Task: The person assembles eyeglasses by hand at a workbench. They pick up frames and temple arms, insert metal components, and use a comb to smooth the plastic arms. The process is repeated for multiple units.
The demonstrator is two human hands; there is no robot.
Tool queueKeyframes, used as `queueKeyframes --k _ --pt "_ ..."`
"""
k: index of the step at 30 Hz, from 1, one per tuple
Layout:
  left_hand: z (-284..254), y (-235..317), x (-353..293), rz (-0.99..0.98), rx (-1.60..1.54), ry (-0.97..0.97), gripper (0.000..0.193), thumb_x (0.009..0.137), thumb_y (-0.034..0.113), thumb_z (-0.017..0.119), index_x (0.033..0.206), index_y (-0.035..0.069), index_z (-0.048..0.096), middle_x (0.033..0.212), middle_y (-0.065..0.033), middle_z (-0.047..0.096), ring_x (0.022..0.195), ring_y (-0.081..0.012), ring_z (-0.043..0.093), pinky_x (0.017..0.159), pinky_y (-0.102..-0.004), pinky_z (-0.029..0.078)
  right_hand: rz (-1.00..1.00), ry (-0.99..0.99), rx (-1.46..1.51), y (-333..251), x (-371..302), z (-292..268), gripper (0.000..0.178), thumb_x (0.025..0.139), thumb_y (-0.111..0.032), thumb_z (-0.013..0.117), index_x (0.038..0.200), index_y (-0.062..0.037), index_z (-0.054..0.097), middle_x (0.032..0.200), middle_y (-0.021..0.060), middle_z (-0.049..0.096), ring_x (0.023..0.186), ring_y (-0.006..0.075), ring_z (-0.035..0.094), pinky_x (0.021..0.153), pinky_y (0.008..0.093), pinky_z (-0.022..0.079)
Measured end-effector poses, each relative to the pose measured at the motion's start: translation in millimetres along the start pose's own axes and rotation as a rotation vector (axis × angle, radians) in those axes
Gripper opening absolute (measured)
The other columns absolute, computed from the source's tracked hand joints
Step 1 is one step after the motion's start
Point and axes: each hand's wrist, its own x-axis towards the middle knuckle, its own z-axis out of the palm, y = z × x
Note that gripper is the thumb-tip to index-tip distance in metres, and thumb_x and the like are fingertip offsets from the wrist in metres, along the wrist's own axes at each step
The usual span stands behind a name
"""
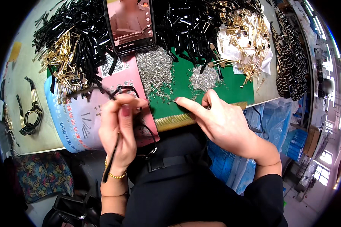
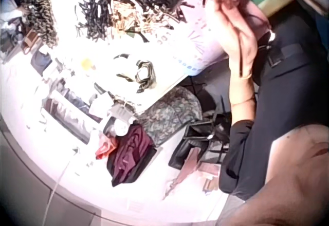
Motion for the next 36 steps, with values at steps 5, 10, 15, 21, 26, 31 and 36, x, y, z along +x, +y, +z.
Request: queueKeyframes --k 5,10,15,21,26,31,36 --pt "-17 -8 5 0.043 0.024 0.311 0.019 0.110 0.011 0.047 0.117 -0.002 0.059 0.106 -0.0127 0.066 0.082 -0.0123 0.063 0.080 -0.0275 0.052 -0.003 -0.005 -0.027 4 -1 2 0.059 0.084 -0.007 0.062 0.140 -0.0263 0.060 0.091 0.0095 0.052 0.071 0.0234 0.063 0.051 0.0352 0.053" --pt "-29 -1 11 -0.054 -0.107 0.304 0.021 0.108 0.011 0.052 0.121 -0.005 0.060 0.101 -0.0116 0.068 0.069 -0.0114 0.065 0.058 -0.0237 0.057 -0.050 0.004 -0.050 6 2 7 0.061 0.081 -0.005 0.062 0.138 -0.0251 0.061 0.092 0.0099 0.053 0.068 0.0221 0.063 0.050 0.0343 0.052" --pt "-24 -5 24 -0.061 -0.083 0.267 0.018 0.105 0.005 0.056 0.120 -0.005 0.060 0.108 -0.0146 0.070 0.070 -0.0126 0.069 0.060 -0.0234 0.058 0.007 -0.001 -0.031 3 4 7 0.054 0.090 -0.012 0.067 0.141 -0.0291 0.060 0.089 0.0088 0.049 0.068 0.0242 0.061 0.053 0.0366 0.050" --pt "-22 -3 37 -0.270 -0.110 0.070 0.016 0.105 0.006 0.056 0.119 -0.003 0.058 0.101 -0.0093 0.069 0.070 -0.0109 0.070 0.057 -0.0201 0.056 0.010 -0.032 -0.097 -2 7 4 0.071 0.086 -0.007 0.063 0.151 -0.0324 0.051 0.091 0.0110 0.051 0.066 0.0249 0.062 0.051 0.0365 0.052" --pt "-20 8 9 -0.382 -0.059 -0.087 0.015 0.104 0.004 0.058 0.117 -0.003 0.059 0.104 -0.0093 0.071 0.072 -0.0095 0.071 0.057 -0.0196 0.056 0.042 -0.059 0.029 3 6 -3 0.071 0.088 -0.006 0.062 0.151 -0.0357 0.050 0.090 0.0114 0.052 0.068 0.0265 0.065 0.053 0.0387 0.054" --pt "-15 10 7 -0.327 -0.147 -0.065 0.013 0.105 0.004 0.056 0.117 -0.002 0.059 0.102 -0.0091 0.072 0.074 -0.0090 0.071 0.058 -0.0186 0.055 -0.146 -0.111 0.208 -10 15 -8 0.068 0.085 -0.006 0.064 0.148 -0.0300 0.054 0.087 0.0089 0.053 0.067 0.0263 0.067 0.051 0.0375 0.053" --pt "-20 4 6 -0.301 -0.055 -0.144 0.012 0.105 0.003 0.054 0.115 -0.002 0.058 0.105 -0.0109 0.073 0.079 -0.0112 0.073 0.060 -0.0192 0.057 -0.253 -0.113 0.108 -12 31 -1 0.065 0.080 -0.005 0.066 0.141 -0.0247 0.059 0.096 0.0144 0.059 0.068 0.0265 0.068 0.048 0.0356 0.051"
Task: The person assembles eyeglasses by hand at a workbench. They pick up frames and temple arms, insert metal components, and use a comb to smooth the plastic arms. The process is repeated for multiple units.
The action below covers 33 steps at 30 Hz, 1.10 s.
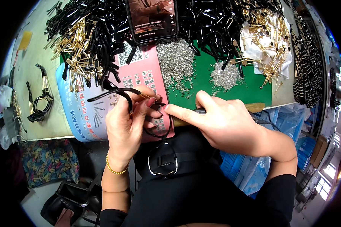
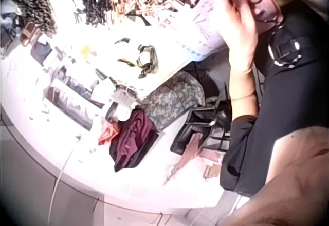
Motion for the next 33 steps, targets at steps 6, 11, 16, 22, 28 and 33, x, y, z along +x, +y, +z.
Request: queueKeyframes --k 6,11,16,22,28,33 --pt "0 0 -1 0.011 -0.007 -0.003 0.012 0.105 0.003 0.055 0.115 -0.003 0.058 0.106 -0.0110 0.073 0.080 -0.0124 0.074 0.060 -0.0203 0.058 -0.058 0.023 -0.041 2 7 2 0.063 0.077 -0.005 0.067 0.138 -0.0210 0.061 0.102 0.0175 0.061 0.066 0.0264 0.067 0.048 0.0345 0.051" --pt "2 -1 -1 -0.004 -0.013 0.021 0.010 0.104 0.002 0.055 0.111 -0.004 0.060 0.105 -0.0104 0.073 0.079 -0.0130 0.074 0.059 -0.0210 0.059 -0.064 0.050 -0.069 5 8 6 0.060 0.076 -0.007 0.069 0.134 -0.0223 0.064 0.103 0.0159 0.062 0.063 0.0225 0.064 0.047 0.0318 0.050" --pt "5 -6 -3 0.242 0.336 0.016 0.010 0.098 -0.007 0.058 0.105 -0.005 0.065 0.100 -0.0143 0.071 0.073 -0.0186 0.074 0.059 -0.0279 0.056 -0.068 0.086 -0.112 5 9 9 0.057 0.076 -0.009 0.069 0.131 -0.0243 0.066 0.099 0.0111 0.061 0.060 0.0177 0.061 0.046 0.0281 0.047" --pt "7 -10 0 0.361 0.517 0.072 0.009 0.096 -0.006 0.060 0.100 0.000 0.065 0.091 -0.0103 0.071 0.058 -0.0174 0.068 0.056 -0.0293 0.052 -0.054 0.076 -0.136 4 10 10 0.057 0.076 -0.009 0.069 0.130 -0.0256 0.066 0.091 0.0075 0.056 0.061 0.0164 0.060 0.045 0.0281 0.046" --pt "8 -7 -7 0.113 0.221 0.075 0.009 0.101 -0.004 0.056 0.107 -0.005 0.063 0.101 -0.0106 0.070 0.068 -0.0128 0.070 0.054 -0.0231 0.056 -0.045 0.107 -0.141 3 9 10 0.057 0.078 -0.009 0.068 0.132 -0.0288 0.067 0.083 0.0045 0.050 0.063 0.0164 0.061 0.045 0.0293 0.047" --pt "6 -6 -3 0.127 0.073 0.050 0.013 0.104 0.000 0.054 0.116 -0.003 0.057 0.106 -0.0104 0.064 0.068 -0.0100 0.065 0.052 -0.0196 0.052 -0.053 0.140 -0.137 5 9 12 0.054 0.080 -0.009 0.067 0.130 -0.0283 0.068 0.084 0.0050 0.052 0.064 0.0164 0.062 0.045 0.0293 0.047"
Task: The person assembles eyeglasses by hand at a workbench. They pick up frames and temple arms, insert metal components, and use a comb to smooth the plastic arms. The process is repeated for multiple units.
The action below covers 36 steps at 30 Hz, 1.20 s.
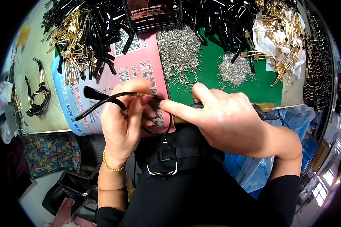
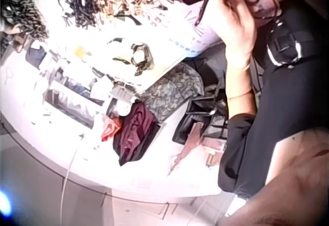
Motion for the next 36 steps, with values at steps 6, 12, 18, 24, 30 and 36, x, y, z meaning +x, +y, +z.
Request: queueKeyframes --k 6,12,18,24,30,36 --pt "0 -9 4 0.579 0.576 -0.030 0.010 0.103 -0.004 0.052 0.111 -0.001 0.055 0.099 -0.0122 0.064 0.062 -0.0111 0.061 0.050 -0.0209 0.047 -0.001 -0.029 0.050 1 1 -3 0.054 0.080 -0.007 0.067 0.131 -0.0273 0.068 0.084 0.0054 0.051 0.064 0.0178 0.062 0.046 0.0312 0.049" --pt "7 -5 0 0.153 0.279 0.074 0.006 0.096 -0.007 0.060 0.097 -0.002 0.060 0.092 -0.0107 0.069 0.052 -0.0156 0.060 0.049 -0.0296 0.047 0.002 -0.022 0.047 0 5 -3 0.057 0.080 -0.006 0.067 0.133 -0.0257 0.067 0.085 0.0067 0.052 0.066 0.0193 0.063 0.048 0.0314 0.051" --pt "6 3 6 0.020 0.119 0.058 0.011 0.097 -0.009 0.057 0.103 -0.002 0.062 0.086 -0.0094 0.065 0.053 -0.0151 0.060 0.051 -0.0288 0.048 0.008 -0.034 0.037 -2 6 -4 0.060 0.079 -0.006 0.067 0.136 -0.0249 0.065 0.086 0.0072 0.052 0.068 0.0207 0.064 0.050 0.0327 0.052" --pt "4 2 5 0.095 0.225 0.010 0.004 0.104 -0.002 0.052 0.103 -0.004 0.055 0.092 -0.0095 0.067 0.056 -0.0096 0.059 0.052 -0.0231 0.048 0.007 0.001 0.010 -6 5 2 0.057 0.076 -0.008 0.069 0.132 -0.0220 0.066 0.094 0.0091 0.056 0.063 0.0207 0.061 0.049 0.0314 0.051" --pt "5 0 6 0.079 0.148 0.032 0.013 0.098 -0.005 0.060 0.110 -0.001 0.061 0.091 -0.0094 0.066 0.055 -0.0125 0.061 0.052 -0.0278 0.049 0.018 0.071 -0.061 -10 2 11 0.055 0.078 -0.012 0.067 0.131 -0.0248 0.067 0.092 0.0068 0.055 0.062 0.0180 0.058 0.047 0.0280 0.048" --pt "3 3 6 0.039 0.129 0.005 0.013 0.099 -0.005 0.059 0.111 -0.001 0.061 0.091 -0.0094 0.066 0.056 -0.0118 0.061 0.053 -0.0274 0.049 0.034 0.074 -0.202 -18 4 11 0.053 0.080 -0.014 0.067 0.130 -0.0314 0.068 0.084 0.0018 0.051 0.065 0.0144 0.057 0.050 0.0262 0.049"
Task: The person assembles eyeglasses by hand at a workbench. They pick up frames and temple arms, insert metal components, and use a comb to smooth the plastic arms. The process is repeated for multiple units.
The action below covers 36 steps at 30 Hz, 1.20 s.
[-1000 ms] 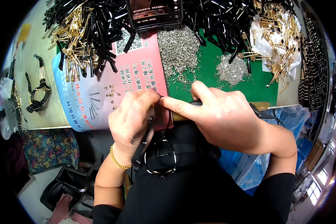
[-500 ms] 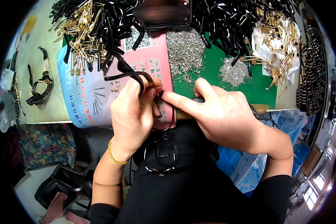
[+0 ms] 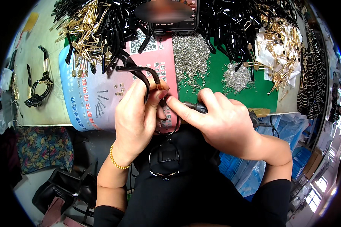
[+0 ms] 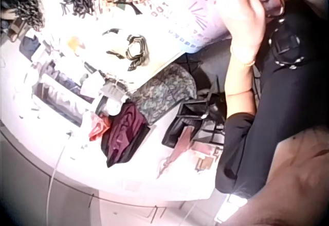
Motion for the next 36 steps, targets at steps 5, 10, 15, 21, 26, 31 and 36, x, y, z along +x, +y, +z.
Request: queueKeyframes --k 5,10,15,21,26,31,36 --pt "-1 1 1 -0.045 0.003 -0.030 0.015 0.098 -0.007 0.059 0.113 -0.001 0.060 0.091 -0.0093 0.065 0.055 -0.0115 0.061 0.053 -0.0274 0.049 -0.143 0.164 -0.101 23 10 14 0.038 0.085 -0.032 0.066 0.122 -0.0245 0.064 0.091 0.0000 0.055 0.061 0.0120 0.055 0.045 0.0234 0.043" --pt "-1 1 3 -0.036 -0.012 -0.032 0.016 0.098 -0.006 0.059 0.113 -0.001 0.060 0.090 -0.0093 0.065 0.056 -0.0119 0.062 0.051 -0.0272 0.049 -0.145 0.128 -0.083 22 17 12 0.035 0.090 -0.035 0.065 0.121 -0.0190 0.063 0.091 -0.0002 0.056 0.062 0.0124 0.055 0.047 0.0239 0.042" --pt "0 -4 9 -0.023 -0.041 0.057 0.014 0.098 -0.004 0.060 0.111 0.000 0.062 0.090 -0.0074 0.068 0.061 -0.0114 0.066 0.053 -0.0249 0.052 0.010 0.025 0.106 19 12 -4 0.036 0.089 -0.025 0.066 0.124 -0.0179 0.059 0.092 0.0050 0.052 0.069 0.0174 0.059 0.051 0.0293 0.047" --pt "-3 -2 57 0.233 -0.103 0.422 0.024 0.104 0.004 0.056 0.128 0.000 0.060 0.115 -0.0089 0.070 0.067 -0.0051 0.061 0.056 -0.0185 0.050 0.208 -0.106 0.155 28 -21 -31 0.044 0.084 -0.002 0.061 0.125 -0.0170 0.061 0.090 0.0087 0.050 0.073 0.0245 0.063 0.053 0.0366 0.053" --pt "-19 2 22 0.008 -0.521 0.560 0.041 0.110 0.031 0.049 0.140 0.003 0.045 0.095 -0.0042 0.058 0.063 -0.0005 0.041 0.042 -0.0140 0.027 0.229 -0.128 0.155 27 -38 -19 0.059 0.081 -0.001 0.061 0.136 -0.0217 0.063 0.089 0.0101 0.050 0.068 0.0231 0.062 0.051 0.0352 0.053" --pt "-38 -28 -26 0.117 -0.224 0.578 0.028 0.111 0.019 0.043 0.125 -0.003 0.054 0.101 -0.0086 0.059 0.086 -0.0175 0.057 0.090 -0.0432 0.051 0.218 -0.128 0.142 28 -35 -18 0.061 0.080 -0.001 0.062 0.137 -0.0213 0.062 0.090 0.0105 0.051 0.068 0.0219 0.062 0.049 0.0336 0.052" --pt "-53 -37 -45 0.254 0.553 0.362 0.010 0.099 -0.002 0.062 0.105 -0.005 0.069 0.103 -0.0095 0.065 0.098 -0.0199 0.060 0.098 -0.0347 0.047 0.235 -0.099 0.118 26 -35 -10 0.065 0.079 -0.002 0.062 0.140 -0.0233 0.060 0.090 0.0100 0.051 0.062 0.0206 0.060 0.046 0.0321 0.049"
